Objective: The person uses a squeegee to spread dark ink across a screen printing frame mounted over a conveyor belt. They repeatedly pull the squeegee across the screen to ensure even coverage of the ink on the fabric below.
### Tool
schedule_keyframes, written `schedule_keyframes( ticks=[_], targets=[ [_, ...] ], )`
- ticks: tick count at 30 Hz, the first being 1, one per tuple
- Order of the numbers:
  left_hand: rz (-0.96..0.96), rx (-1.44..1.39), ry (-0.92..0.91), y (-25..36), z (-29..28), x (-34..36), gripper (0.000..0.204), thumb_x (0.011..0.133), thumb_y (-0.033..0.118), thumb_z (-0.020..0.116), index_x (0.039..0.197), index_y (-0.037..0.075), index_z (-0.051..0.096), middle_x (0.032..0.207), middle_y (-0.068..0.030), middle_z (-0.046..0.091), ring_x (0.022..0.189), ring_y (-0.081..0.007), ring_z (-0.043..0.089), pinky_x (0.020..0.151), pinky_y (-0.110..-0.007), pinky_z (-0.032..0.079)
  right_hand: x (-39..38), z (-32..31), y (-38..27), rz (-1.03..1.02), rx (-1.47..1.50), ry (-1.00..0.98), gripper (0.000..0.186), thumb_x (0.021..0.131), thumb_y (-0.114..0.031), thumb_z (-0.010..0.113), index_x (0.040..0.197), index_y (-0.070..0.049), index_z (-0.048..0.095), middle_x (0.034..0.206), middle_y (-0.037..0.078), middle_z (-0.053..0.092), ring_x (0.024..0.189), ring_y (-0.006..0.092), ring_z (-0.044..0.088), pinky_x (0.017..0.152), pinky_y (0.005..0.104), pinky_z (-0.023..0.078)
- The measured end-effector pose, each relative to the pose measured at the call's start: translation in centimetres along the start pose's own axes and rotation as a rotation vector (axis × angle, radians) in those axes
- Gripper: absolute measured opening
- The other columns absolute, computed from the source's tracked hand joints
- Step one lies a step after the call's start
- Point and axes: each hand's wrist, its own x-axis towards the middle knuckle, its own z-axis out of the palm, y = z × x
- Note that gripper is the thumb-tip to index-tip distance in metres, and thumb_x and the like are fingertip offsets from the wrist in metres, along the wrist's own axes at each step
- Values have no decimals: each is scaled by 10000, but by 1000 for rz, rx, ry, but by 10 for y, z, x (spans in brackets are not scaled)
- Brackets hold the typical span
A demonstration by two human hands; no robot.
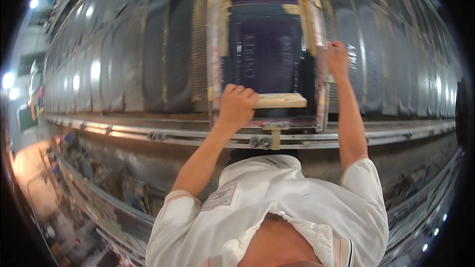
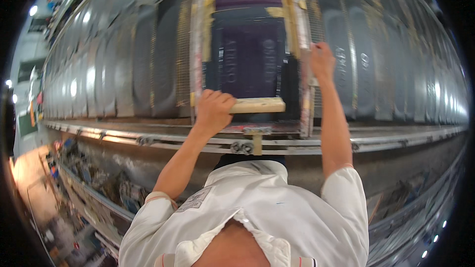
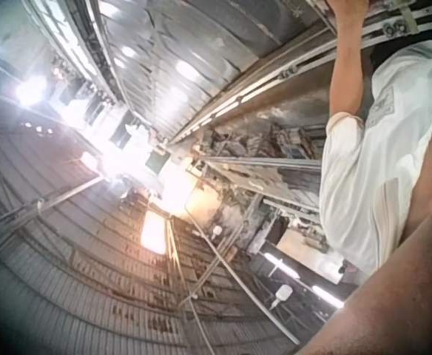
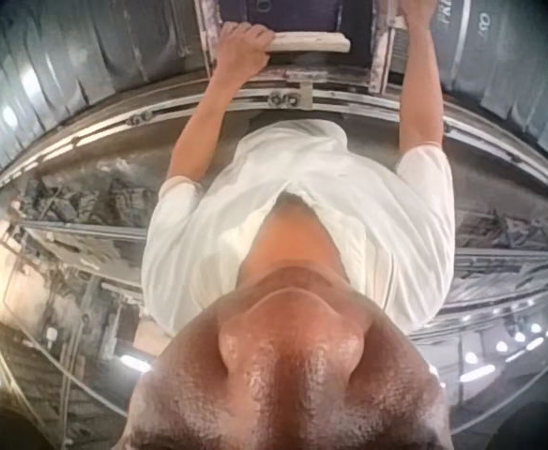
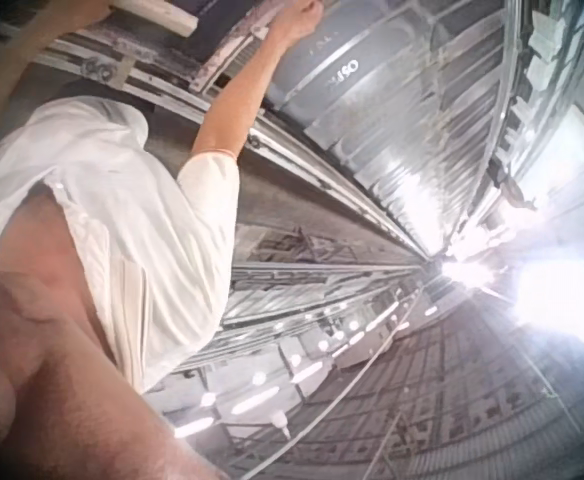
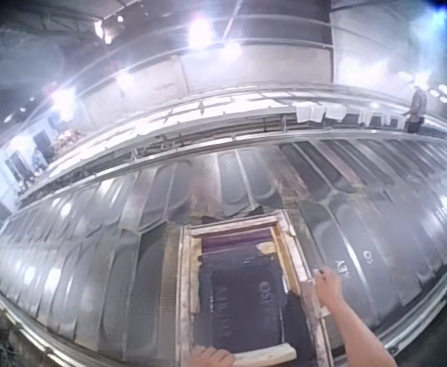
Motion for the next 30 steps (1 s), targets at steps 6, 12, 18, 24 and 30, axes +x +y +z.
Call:
schedule_keyframes(
  ticks=[6, 12, 18, 24, 30],
  targets=[
    [-77, -94, 86, -17, -17, -20, 376, 591, 67, 797, 951, 149, 727, 993, 8, 717, 919, -210, 656, 887, -378, 429, -3, -26, -46, 7, 82, -41, 286, 991, -321, 691, 1053, -43, 714, 886, 86, 709, 777, 175, 632, 731, 359, 502],
    [-169, -60, 91, -105, -72, -72, 306, 638, 53, 786, 926, 152, 760, 936, 6, 743, 889, -214, 675, 880, -383, 436, -69, 84, -120, -66, 262, -22, 262, 983, -323, 695, 1021, -65, 716, 819, 70, 699, 759, 161, 644, 735, 347, 511],
    [-116, 29, 148, -230, -130, -173, 302, 653, 52, 789, 940, 144, 760, 930, -1, 748, 815, -226, 656, 813, -372, 437, -157, 205, -237, -58, 359, 14, 237, 955, -302, 697, 990, -69, 710, 851, 107, 735, 795, 245, 712, 776, 377, 529],
    [-51, 51, 175, -259, -133, -246, 401, 566, 30, 775, 952, 132, 734, 1005, 15, 745, 796, -207, 621, 811, -371, 430, -175, 229, -273, 1, 275, 21, 231, 951, -300, 701, 982, -72, 708, 836, 85, 742, 807, 238, 718, 770, 379, 529],
    [-27, 9, 100, -269, -117, -243, 447, 548, 15, 757, 982, 111, 706, 1054, -1, 730, 834, -213, 620, 812, -382, 422, -164, 246, -254, -27, 194, 32, 243, 943, -319, 710, 992, -81, 705, 850, 133, 722, 821, 325, 707, 778, 415, 530]
  ],
)
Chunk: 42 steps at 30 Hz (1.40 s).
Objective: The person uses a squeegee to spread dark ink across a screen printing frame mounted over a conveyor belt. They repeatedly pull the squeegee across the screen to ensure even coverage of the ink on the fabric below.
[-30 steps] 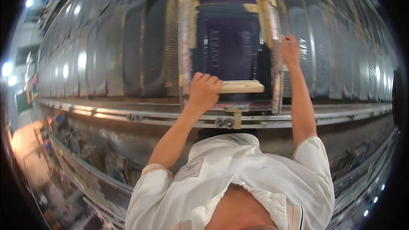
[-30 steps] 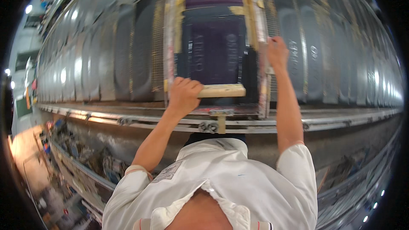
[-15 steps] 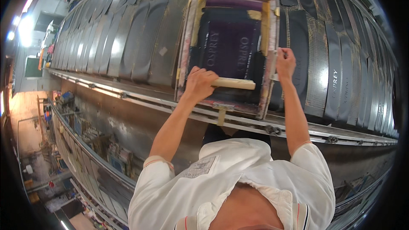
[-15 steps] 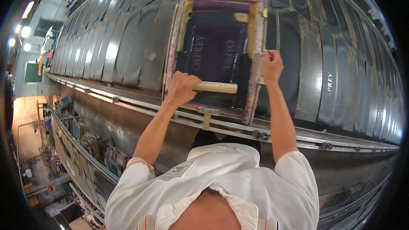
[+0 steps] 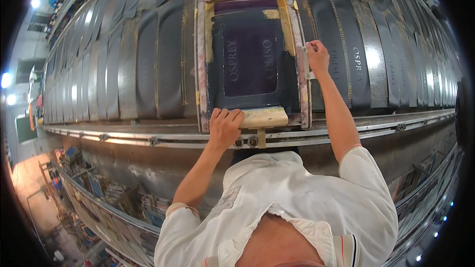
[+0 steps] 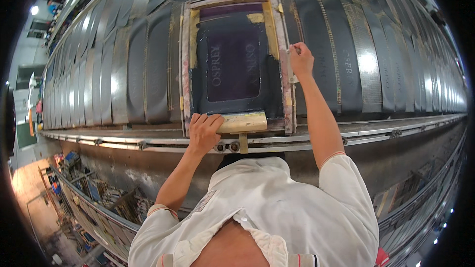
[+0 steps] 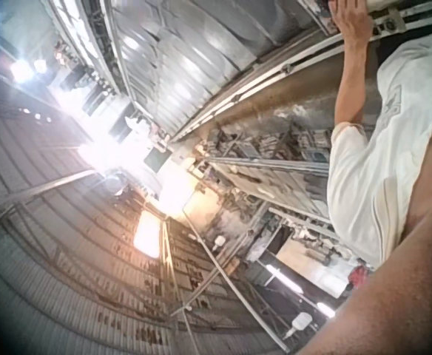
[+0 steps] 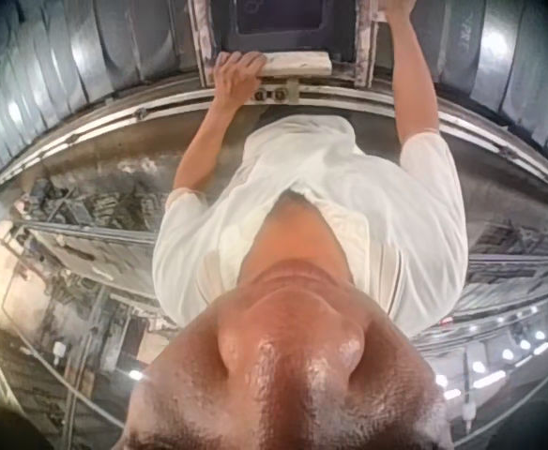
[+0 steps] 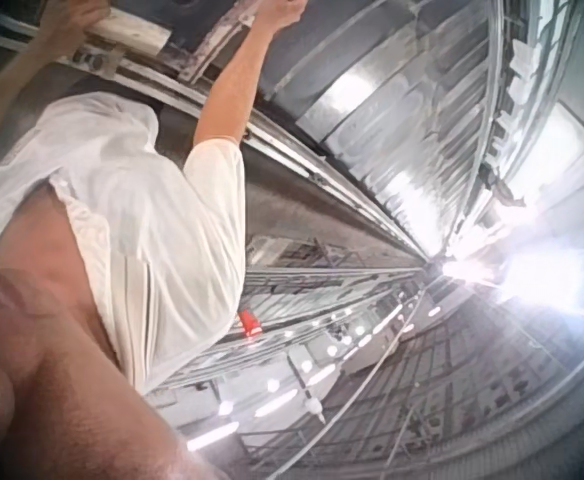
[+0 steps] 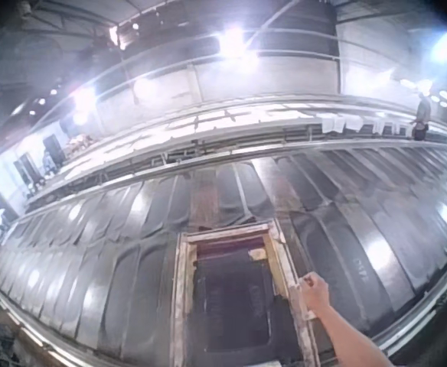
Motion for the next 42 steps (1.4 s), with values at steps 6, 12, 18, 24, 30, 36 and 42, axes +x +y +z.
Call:
schedule_keyframes(
  ticks=[6, 12, 18, 24, 30, 36, 42],
  targets=[
    [49, 39, 41, -55, 5, 87, 438, 566, -1, 733, 987, 119, 715, 1061, -9, 736, 874, -225, 640, 814, -387, 429, 9, -18, -15, 48, -214, -160, 253, 946, -336, 689, 994, -88, 706, 855, 135, 708, 854, 351, 696, 776, 443, 519],
    [58, 5, 52, -117, 13, 204, 388, 613, 40, 785, 987, 131, 734, 1020, 1, 748, 862, -225, 655, 847, -391, 448, 48, -30, -74, -284, -192, -430, 282, 904, -330, 771, 1024, -76, 746, 971, 122, 718, 881, 265, 683, 782, 397, 525],
    [-29, -135, -99, -147, -4, 273, 211, 720, 187, 857, 899, 113, 775, 816, -98, 737, 792, -334, 695, 768, -455, 507, 91, 21, -148, -620, -239, -708, 337, 839, -370, 819, 1013, -87, 760, 979, 140, 740, 946, 337, 702, 815, 445, 541],
    [-127, -121, -279, -168, 0, 314, 319, 709, 321, 878, 934, 116, 785, 810, -157, 731, 832, -388, 702, 763, -493, 539, 115, 74, -159, -650, -629, -765, 332, 810, -357, 828, 974, -79, 754, 827, 167, 722, 847, 364, 705, 760, 460, 537],
    [-147, -116, -271, -143, 5, 263, 291, 717, 306, 876, 913, 115, 778, 822, -131, 736, 821, -371, 698, 733, -502, 530, 61, 55, -132, -603, -498, -761, 299, 776, -331, 851, 887, -75, 743, 813, 174, 722, 821, 394, 702, 703, 457, 530],
    [-28, -116, -181, -65, -1, 110, 240, 684, 163, 854, 897, 127, 752, 815, -51, 715, 789, -280, 663, 767, -421, 446, -88, 0, -94, -710, -537, -757, 221, 706, -264, 874, 823, -129, 745, 805, 108, 695, 876, 307, 683, 841, 436, 492],
    [-38, -163, -130, -47, -5, 73, 206, 685, 116, 831, 874, 141, 752, 812, -31, 717, 788, -248, 666, 799, -399, 435, -126, -16, -92, -676, -419, -725, 211, 738, -223, 853, 885, -131, 734, 839, 101, 711, 894, 296, 681, 872, 440, 479]
  ],
)
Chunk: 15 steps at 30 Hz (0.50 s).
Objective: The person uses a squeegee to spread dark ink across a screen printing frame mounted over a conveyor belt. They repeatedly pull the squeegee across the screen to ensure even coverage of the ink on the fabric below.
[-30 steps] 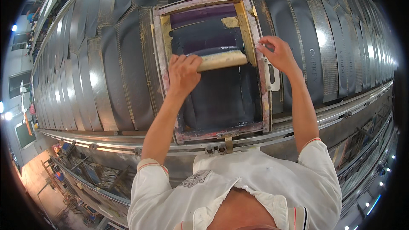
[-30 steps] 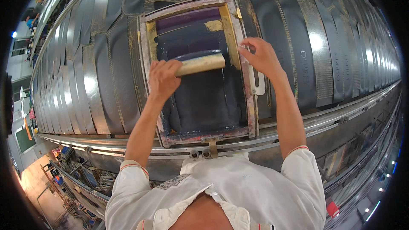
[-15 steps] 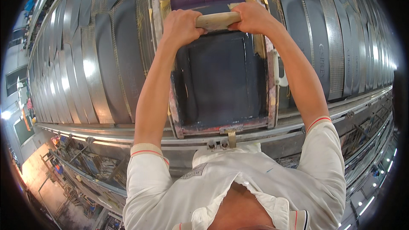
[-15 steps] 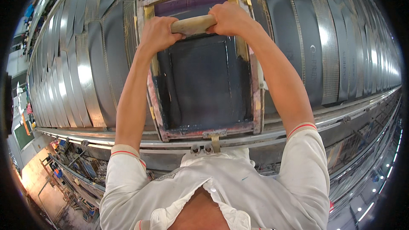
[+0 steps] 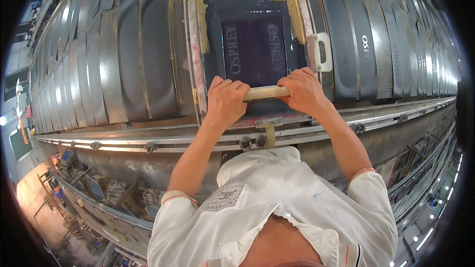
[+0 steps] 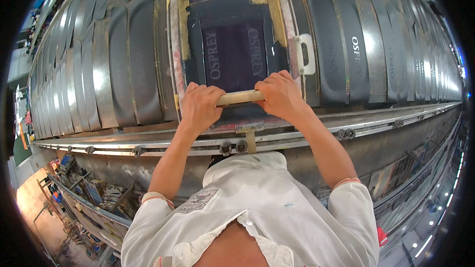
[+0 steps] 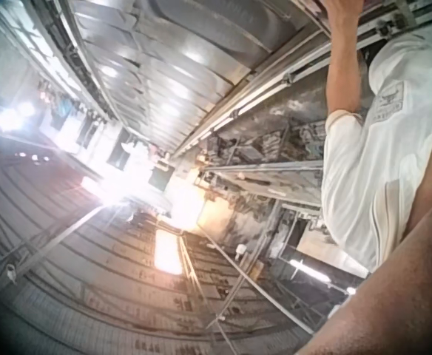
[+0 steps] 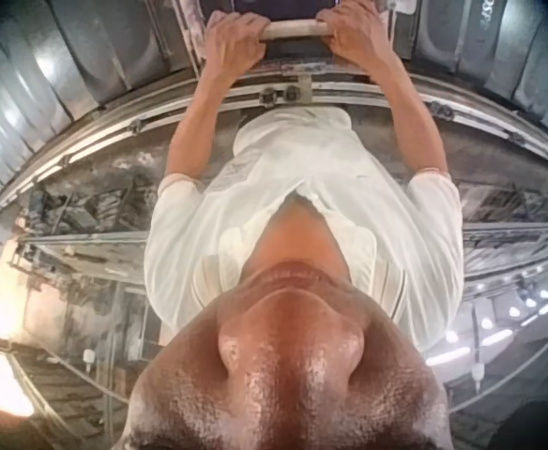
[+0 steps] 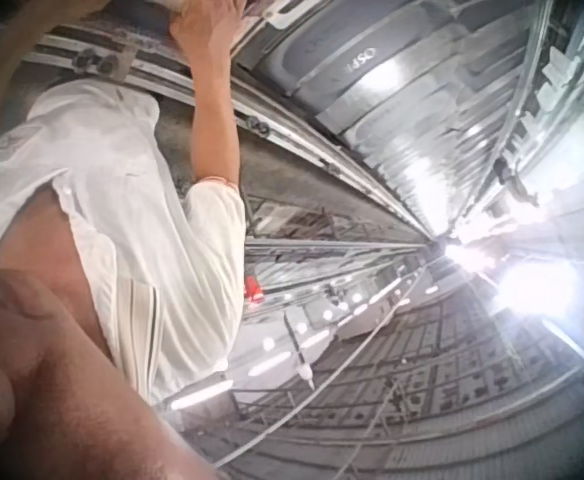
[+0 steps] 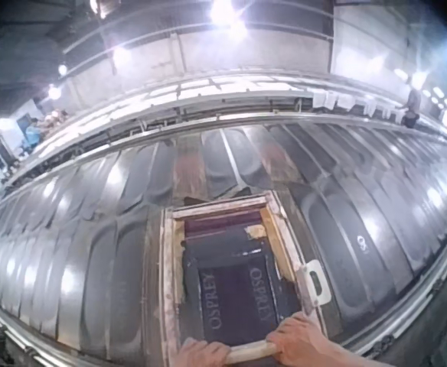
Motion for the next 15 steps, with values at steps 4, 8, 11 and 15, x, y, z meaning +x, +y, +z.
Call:
schedule_keyframes(
  ticks=[4, 8, 11, 15],
  targets=[
    [57, 103, 48, -36, -16, 75, 190, 703, 178, 833, 868, 128, 754, 824, -52, 718, 799, -270, 669, 803, -411, 443, 70, -30, 37, -49, -105, 55, 223, 755, -255, 850, 901, -131, 737, 772, 120, 701, 804, 371, 685, 745, 493, 519],
    [15, 140, -6, -81, -37, 179, 283, 707, 269, 861, 930, 116, 778, 789, -102, 727, 808, -331, 700, 751, -449, 509, 164, -71, 81, 80, -49, -34, 282, 793, -307, 846, 930, -91, 728, 831, 148, 720, 862, 369, 703, 757, 484, 541],
    [-24, 115, -60, -105, -49, 233, 352, 700, 306, 883, 986, 122, 791, 763, -133, 723, 800, -352, 709, 718, -460, 533, 216, -91, 107, 117, -12, -131, 313, 804, -320, 842, 956, -67, 735, 850, 164, 731, 861, 356, 713, 759, 460, 544],
    [-148, 81, -208, -115, -51, 260, 341, 723, 354, 869, 950, 113, 785, 855, -136, 755, 867, -351, 720, 812, -464, 548, 245, -95, 122, 172, 60, -206, 284, 780, -285, 851, 968, -84, 782, 904, 164, 763, 892, 351, 734, 799, 452, 571]
  ],
)
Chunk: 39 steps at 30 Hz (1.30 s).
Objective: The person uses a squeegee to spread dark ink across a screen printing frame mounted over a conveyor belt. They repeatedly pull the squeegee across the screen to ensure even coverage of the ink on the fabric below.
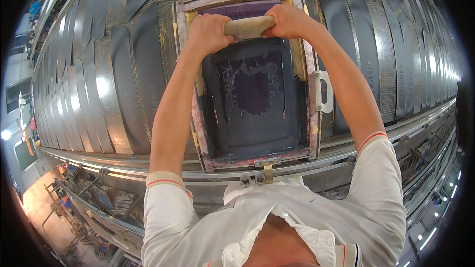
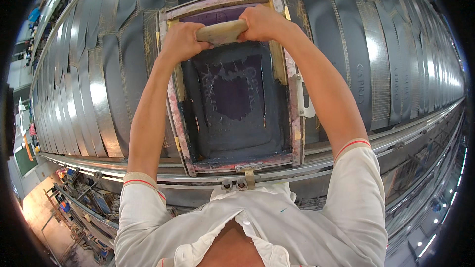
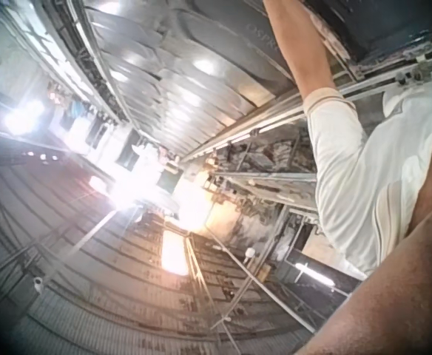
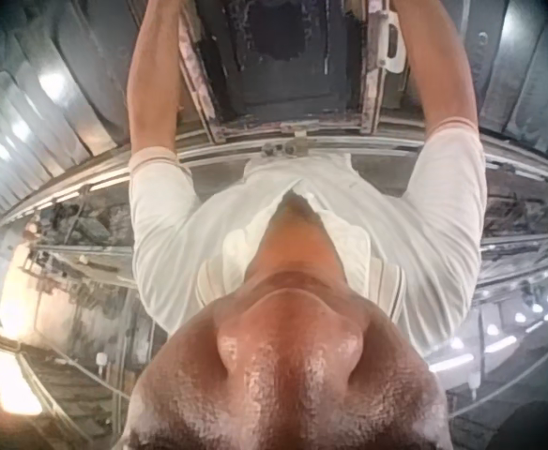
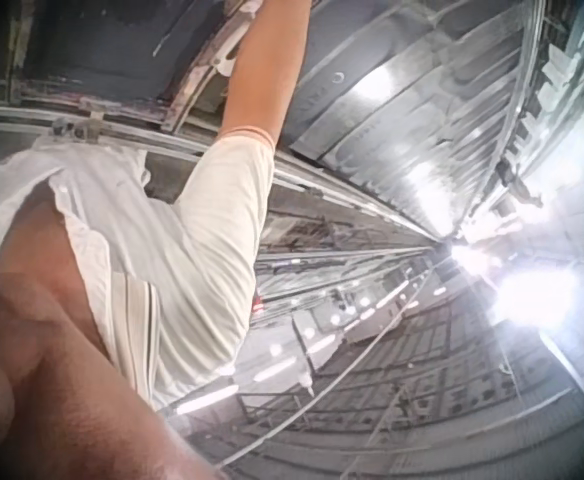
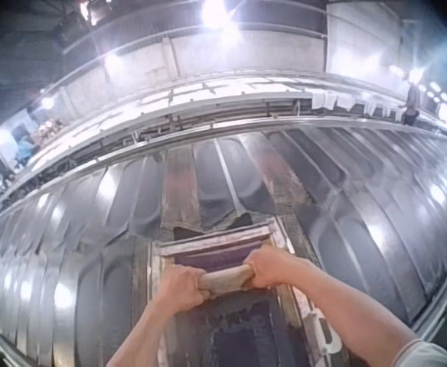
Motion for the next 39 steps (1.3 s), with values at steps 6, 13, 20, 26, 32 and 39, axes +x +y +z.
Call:
schedule_keyframes(
  ticks=[6, 13, 20, 26, 32, 39],
  targets=[
    [88, 37, 105, -6, 8, 3, 341, 709, 346, 868, 960, 128, 788, 868, -133, 757, 864, -353, 721, 791, -470, 553, 0, 8, 3, -33, -4, 50, 314, 767, -290, 853, 999, -90, 786, 866, 172, 758, 840, 352, 734, 766, 445, 574],
    [144, 6, 185, 22, 49, -93, 282, 691, 278, 879, 904, 124, 774, 801, -137, 733, 801, -392, 695, 729, -505, 529, -87, 62, -23, -85, -42, 130, 286, 755, -282, 874, 918, -86, 745, 793, 158, 708, 808, 377, 700, 711, 460, 529],
    [132, 34, 226, 85, 102, -271, 271, 668, 146, 869, 905, 138, 738, 878, -15, 713, 804, -251, 636, 837, -393, 428, -242, 151, -84, -171, -14, 193, 325, 769, -284, 889, 1010, -112, 753, 976, 127, 739, 936, 364, 696, 830, 448, 548],
    [184, 82, 291, 89, 103, -281, 320, 646, 195, 892, 920, 131, 738, 982, 11, 719, 906, -217, 630, 855, -391, 430, -215, 120, -6, 156, -39, 903, 390, 931, -417, 751, 1123, -78, 734, 1156, 135, 730, 1058, 333, 687, 911, 442, 523],
    [171, 84, 233, 86, 105, -279, 372, 587, 100, 843, 941, 143, 736, 986, 4, 720, 909, -209, 654, 886, -379, 440, -166, 124, 73, 558, 292, 821, 310, 963, -357, 692, 1073, -71, 739, 1074, 135, 752, 1017, 340, 703, 910, 423, 521],
    [145, -91, 352, 57, 79, -307, 375, 602, 46, 801, 960, 141, 741, 1016, 6, 737, 927, -206, 678, 867, -372, 440, -166, 81, 11, 512, 537, 828, 255, 992, -317, 696, 1041, -70, 733, 849, 54, 683, 745, 131, 587, 707, 325, 480]
  ],
)
